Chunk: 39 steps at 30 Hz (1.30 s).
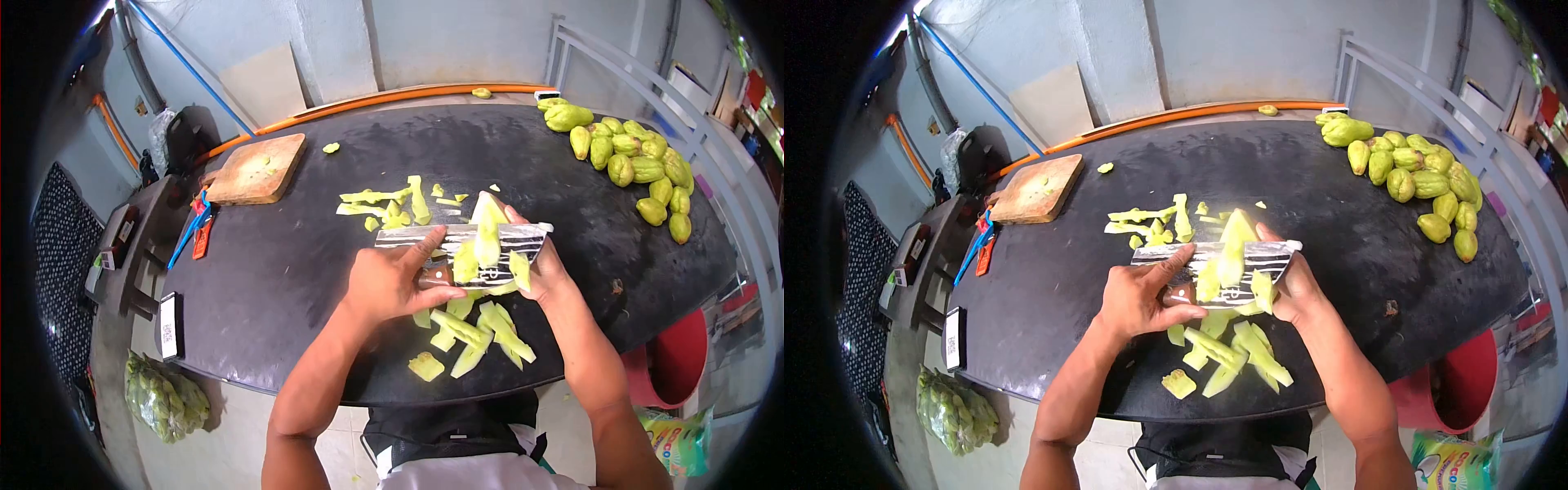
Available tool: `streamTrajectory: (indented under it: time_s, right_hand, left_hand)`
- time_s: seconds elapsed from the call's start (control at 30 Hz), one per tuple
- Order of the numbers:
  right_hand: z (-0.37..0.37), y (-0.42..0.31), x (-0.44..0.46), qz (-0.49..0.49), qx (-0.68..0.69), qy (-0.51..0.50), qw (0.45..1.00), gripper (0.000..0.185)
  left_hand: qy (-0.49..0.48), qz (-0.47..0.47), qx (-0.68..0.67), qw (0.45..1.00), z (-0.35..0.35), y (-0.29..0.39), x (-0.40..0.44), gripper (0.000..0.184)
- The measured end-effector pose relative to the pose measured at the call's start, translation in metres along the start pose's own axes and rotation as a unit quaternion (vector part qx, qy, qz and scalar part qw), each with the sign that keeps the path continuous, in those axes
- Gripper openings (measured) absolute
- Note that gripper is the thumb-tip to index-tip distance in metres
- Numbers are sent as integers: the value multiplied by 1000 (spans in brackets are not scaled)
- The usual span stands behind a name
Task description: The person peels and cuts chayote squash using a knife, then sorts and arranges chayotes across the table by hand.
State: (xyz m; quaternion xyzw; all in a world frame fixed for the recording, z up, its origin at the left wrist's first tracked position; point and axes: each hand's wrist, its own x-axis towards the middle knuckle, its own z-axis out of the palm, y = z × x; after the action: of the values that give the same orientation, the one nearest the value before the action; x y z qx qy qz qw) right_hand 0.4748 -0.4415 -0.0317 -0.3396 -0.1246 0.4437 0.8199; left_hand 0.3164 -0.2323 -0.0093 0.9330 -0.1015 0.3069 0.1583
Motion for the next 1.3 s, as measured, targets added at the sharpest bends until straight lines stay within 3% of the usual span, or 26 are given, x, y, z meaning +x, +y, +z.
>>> streamTrajectory:
  time_s: [0.17,0.27,0.37,0.43,0.57,0.6,0.7,0.73,0.83,0.87,0.97,1.1,1.13,1.17,1.2,1.3]
  right_hand:
    - [-2,1,0,-4,-22,13,1000,48]
    - [7,-2,-4,-11,-75,11,997,44]
    - [4,-2,1,-25,-67,44,996,42]
    - [-10,-3,9,-10,18,39,999,43]
    - [-2,-16,-3,-8,131,-18,991,50]
    - [4,-20,-3,1,162,-11,987,54]
    - [-9,-20,3,-45,174,7,984,51]
    - [-10,-19,1,-41,196,23,979,49]
    - [-6,-20,-1,-107,139,51,983,45]
    - [-7,-21,0,-112,147,70,980,44]
    - [-15,-19,2,-124,165,126,970,41]
    - [-27,-23,11,-181,177,112,961,37]
    - [-31,-21,11,-195,177,100,960,37]
    - [-34,-17,10,-194,201,102,955,36]
    - [-32,-20,11,-197,223,99,949,36]
    - [-29,-20,10,-180,235,104,950,35]
  left_hand:
    - [-55,-94,-3,994,-6,-5,4,90]
    - [-40,-205,-5,978,-9,-24,5,76]
    - [-55,-302,16,952,-18,-26,12,70]
    - [-44,-349,10,936,-16,-27,13,70]
    - [16,-307,-84,948,-23,-20,14,60]
    - [33,-294,-137,945,-24,-15,16,46]
    - [73,-307,-321,893,-11,-12,16,35]
    - [40,-313,-312,896,-10,-10,20,32]
    - [51,-349,-366,861,-14,18,30,32]
    - [87,-320,-429,840,-15,26,35,33]
    - [-30,-351,-419,837,-20,32,50,36]
    - [58,-282,-452,844,9,58,32,36]
    - [16,-282,-456,844,5,62,29,36]
    - [13,-255,-399,881,9,62,25,22]
    - [11,-256,-403,879,8,67,23,18]
    - [13,-225,-410,884,11,80,17,43]
